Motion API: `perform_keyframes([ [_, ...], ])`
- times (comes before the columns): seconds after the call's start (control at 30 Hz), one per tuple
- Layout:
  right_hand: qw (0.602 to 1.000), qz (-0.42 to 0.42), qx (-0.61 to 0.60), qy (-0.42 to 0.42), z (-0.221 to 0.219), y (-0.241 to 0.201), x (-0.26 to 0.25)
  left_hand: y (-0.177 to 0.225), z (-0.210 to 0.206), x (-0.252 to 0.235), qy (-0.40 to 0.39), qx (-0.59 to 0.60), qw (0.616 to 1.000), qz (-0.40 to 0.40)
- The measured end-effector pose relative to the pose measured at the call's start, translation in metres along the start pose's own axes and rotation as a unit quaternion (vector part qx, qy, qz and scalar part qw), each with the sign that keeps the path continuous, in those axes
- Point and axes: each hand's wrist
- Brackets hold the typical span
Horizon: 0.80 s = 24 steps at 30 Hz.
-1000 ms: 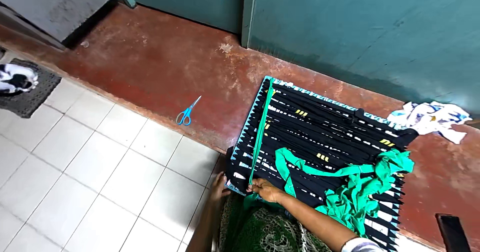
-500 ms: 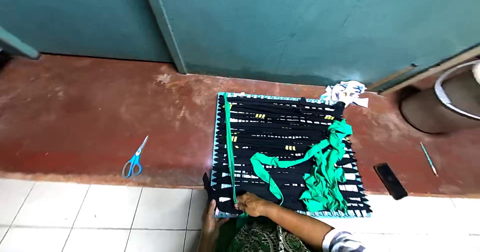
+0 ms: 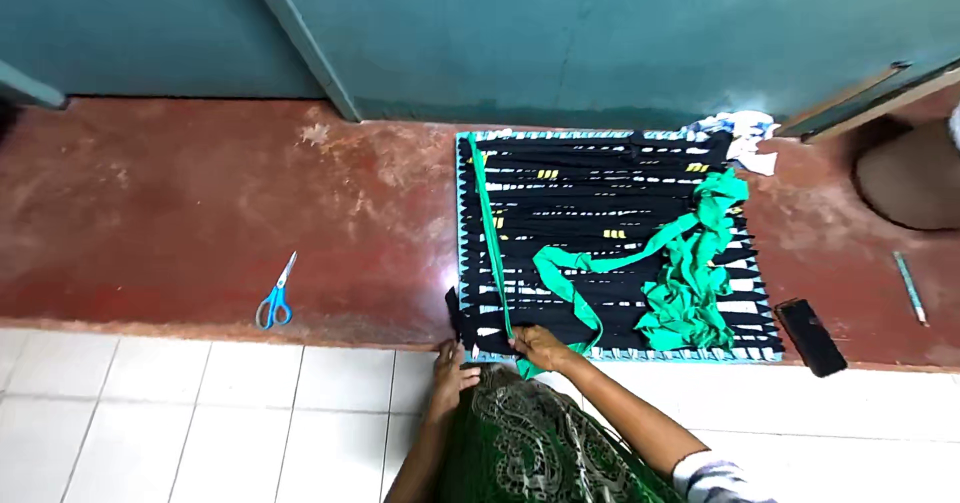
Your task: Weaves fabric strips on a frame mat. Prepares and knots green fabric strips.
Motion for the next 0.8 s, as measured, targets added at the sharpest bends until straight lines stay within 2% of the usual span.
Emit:
perform_keyframes([
  [0.07, 1.000, -0.012, 0.005, -0.001, -0.001, -0.002, 0.000, 0.001, 0.022, 0.010, 0.033, -0.073, 0.996, -0.032],
  [0.17, 0.999, -0.027, 0.022, -0.003, 0.003, -0.014, 0.005, -0.008, 0.043, 0.021, 0.067, -0.216, 0.961, -0.159],
  [0.23, 0.999, -0.026, 0.034, -0.002, 0.006, -0.019, 0.008, -0.022, 0.044, 0.020, 0.062, -0.295, 0.918, -0.258],
  [0.3, 0.999, -0.014, 0.031, 0.007, 0.004, -0.022, 0.010, -0.027, 0.035, 0.020, 0.021, -0.338, 0.893, -0.296],
  [0.43, 0.999, 0.002, 0.002, 0.043, -0.009, -0.025, 0.012, -0.042, 0.017, 0.011, 0.006, -0.342, 0.871, -0.352],
  [0.53, 0.998, 0.011, 0.008, 0.053, -0.018, -0.023, 0.009, -0.041, 0.012, 0.009, 0.024, -0.306, 0.880, -0.363],
  [0.7, 0.998, -0.002, 0.060, 0.002, -0.026, -0.041, 0.006, -0.024, 0.004, 0.008, 0.025, -0.252, 0.892, -0.375],
  [0.73, 0.998, -0.003, 0.061, -0.011, -0.028, -0.046, 0.005, -0.021, 0.003, 0.008, 0.023, -0.260, 0.886, -0.383],
  [0.8, 0.999, 0.010, 0.046, -0.023, -0.035, -0.050, 0.002, -0.018, 0.001, 0.007, 0.025, -0.313, 0.849, -0.425],
])
Point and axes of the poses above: each hand's wrist, its own x-axis away from the middle knuckle, its own z-axis out of the back of the hand, y = z × x, and after that the axes turned 9 degrees about -y, right-handed
